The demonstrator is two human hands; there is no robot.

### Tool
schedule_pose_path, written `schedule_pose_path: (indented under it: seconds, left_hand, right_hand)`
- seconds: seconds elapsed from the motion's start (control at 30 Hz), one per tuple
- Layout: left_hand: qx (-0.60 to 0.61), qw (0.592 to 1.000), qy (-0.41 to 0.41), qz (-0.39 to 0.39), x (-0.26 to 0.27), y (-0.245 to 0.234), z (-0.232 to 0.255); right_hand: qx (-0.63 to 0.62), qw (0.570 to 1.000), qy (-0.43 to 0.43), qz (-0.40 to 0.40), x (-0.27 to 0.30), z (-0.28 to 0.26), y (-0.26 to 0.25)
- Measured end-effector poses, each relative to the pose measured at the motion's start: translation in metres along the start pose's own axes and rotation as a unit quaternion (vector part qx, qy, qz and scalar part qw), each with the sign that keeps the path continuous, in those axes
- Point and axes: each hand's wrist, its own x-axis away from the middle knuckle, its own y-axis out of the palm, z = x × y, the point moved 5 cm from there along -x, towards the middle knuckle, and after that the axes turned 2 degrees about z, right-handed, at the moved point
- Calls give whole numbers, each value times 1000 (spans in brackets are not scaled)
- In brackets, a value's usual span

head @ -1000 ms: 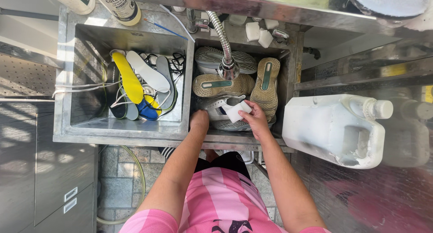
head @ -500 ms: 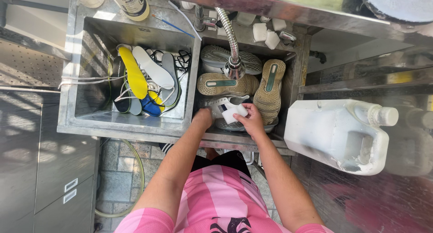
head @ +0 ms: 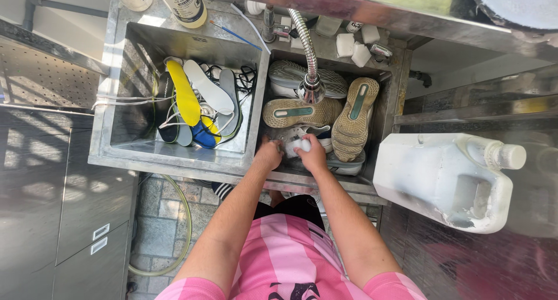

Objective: The person cleans a white sneaker in a sink using a sponge, then moves to a shoe washing machine to scrub the sole with a small brush and rinse it with a spray nozzle. The person handles the shoe and cleaning tools throughout the process.

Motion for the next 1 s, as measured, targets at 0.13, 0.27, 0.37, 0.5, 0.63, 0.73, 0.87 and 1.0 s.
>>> schedule_pose_path:
  seconds: [0.13,0.27,0.37,0.5,0.63,0.73,0.87,1.0]
  left_hand:
    - [69,997,-29,-19,-3,5,-4]
    - [193,979,-43,-44,-16,12,-12]
    - [220,972,-59,-64,-24,26,-22]
    - [110,987,-61,-101,-35,43,-32]
    - [163,977,-96,-101,-42,45,-36]
    - [161,979,-92,-86,-40,46,-35]
    - [216,966,-109,-88,-40,46,-35]
    - [159,978,-93,-99,-39,46,-37]
  right_hand:
    - [-170,982,65,-55,-9,16,7]
    - [-299,925,192,-133,-7,20,10]
    - [-300,921,203,-144,-4,15,12]
    - [-215,950,173,-149,1,12,19]
    - [-219,954,159,-132,0,11,25]
    - [-244,937,206,-140,3,15,28]
    - [-252,929,231,-142,2,18,29]
    - [-244,932,230,-136,4,18,32]
